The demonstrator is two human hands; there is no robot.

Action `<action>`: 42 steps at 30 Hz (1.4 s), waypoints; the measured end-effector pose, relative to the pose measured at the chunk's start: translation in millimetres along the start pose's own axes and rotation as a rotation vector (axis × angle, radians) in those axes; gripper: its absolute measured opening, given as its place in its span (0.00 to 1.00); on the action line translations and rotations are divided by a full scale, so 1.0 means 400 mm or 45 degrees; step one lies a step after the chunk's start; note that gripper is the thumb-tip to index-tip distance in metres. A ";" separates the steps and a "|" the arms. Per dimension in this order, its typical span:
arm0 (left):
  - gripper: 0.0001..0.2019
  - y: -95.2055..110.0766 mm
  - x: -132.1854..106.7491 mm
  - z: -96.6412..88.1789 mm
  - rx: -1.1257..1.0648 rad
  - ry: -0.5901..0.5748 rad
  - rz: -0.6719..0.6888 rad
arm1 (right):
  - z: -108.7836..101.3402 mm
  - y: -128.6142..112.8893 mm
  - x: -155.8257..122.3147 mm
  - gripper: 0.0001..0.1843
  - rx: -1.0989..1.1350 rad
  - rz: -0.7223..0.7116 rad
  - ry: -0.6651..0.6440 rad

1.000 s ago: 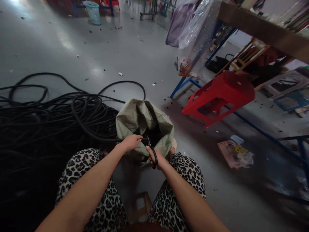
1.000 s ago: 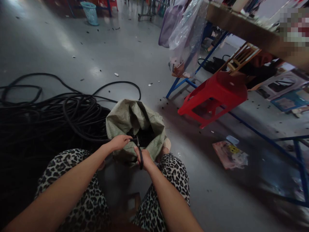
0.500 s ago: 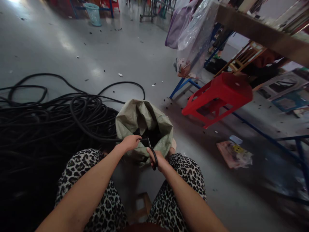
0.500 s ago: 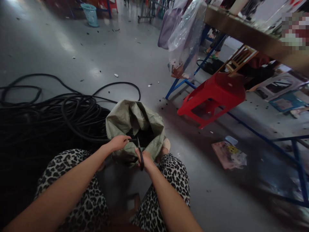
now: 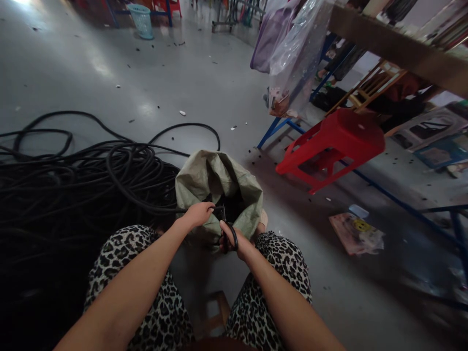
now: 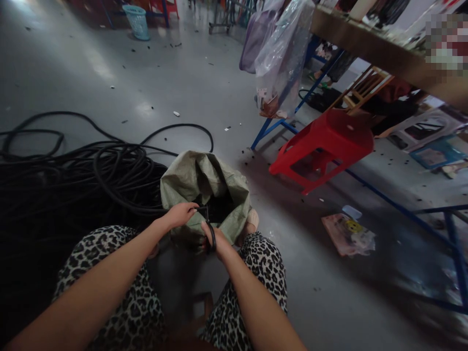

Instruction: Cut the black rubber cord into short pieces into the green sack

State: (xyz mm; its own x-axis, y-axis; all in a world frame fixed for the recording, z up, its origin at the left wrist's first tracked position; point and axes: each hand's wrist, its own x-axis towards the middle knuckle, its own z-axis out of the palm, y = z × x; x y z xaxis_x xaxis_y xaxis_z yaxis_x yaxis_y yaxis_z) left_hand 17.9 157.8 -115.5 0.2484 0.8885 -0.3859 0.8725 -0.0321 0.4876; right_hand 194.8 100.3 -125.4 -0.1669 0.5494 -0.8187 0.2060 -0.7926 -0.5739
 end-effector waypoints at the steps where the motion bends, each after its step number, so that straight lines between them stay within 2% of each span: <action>1: 0.18 0.001 0.000 0.000 -0.001 -0.004 -0.002 | 0.000 0.002 0.003 0.26 0.004 0.005 -0.003; 18: 0.19 0.020 -0.009 -0.010 -0.010 -0.088 0.004 | -0.001 0.025 0.040 0.27 0.051 -0.066 -0.059; 32: 0.20 0.016 -0.002 -0.007 -0.026 -0.130 0.051 | 0.002 0.004 0.020 0.24 0.112 -0.027 -0.034; 42: 0.20 0.030 -0.004 -0.020 -0.067 -0.132 0.027 | 0.015 -0.021 0.000 0.27 0.061 0.021 -0.003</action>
State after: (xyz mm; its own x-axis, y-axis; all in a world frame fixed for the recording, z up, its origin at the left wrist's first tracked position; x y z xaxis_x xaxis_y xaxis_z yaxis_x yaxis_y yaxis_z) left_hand 24.5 159.5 -102.6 0.3109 0.8357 -0.4527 0.8441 -0.0238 0.5357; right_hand 187.3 105.2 -120.4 -0.1664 0.5352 -0.8282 0.1627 -0.8135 -0.5584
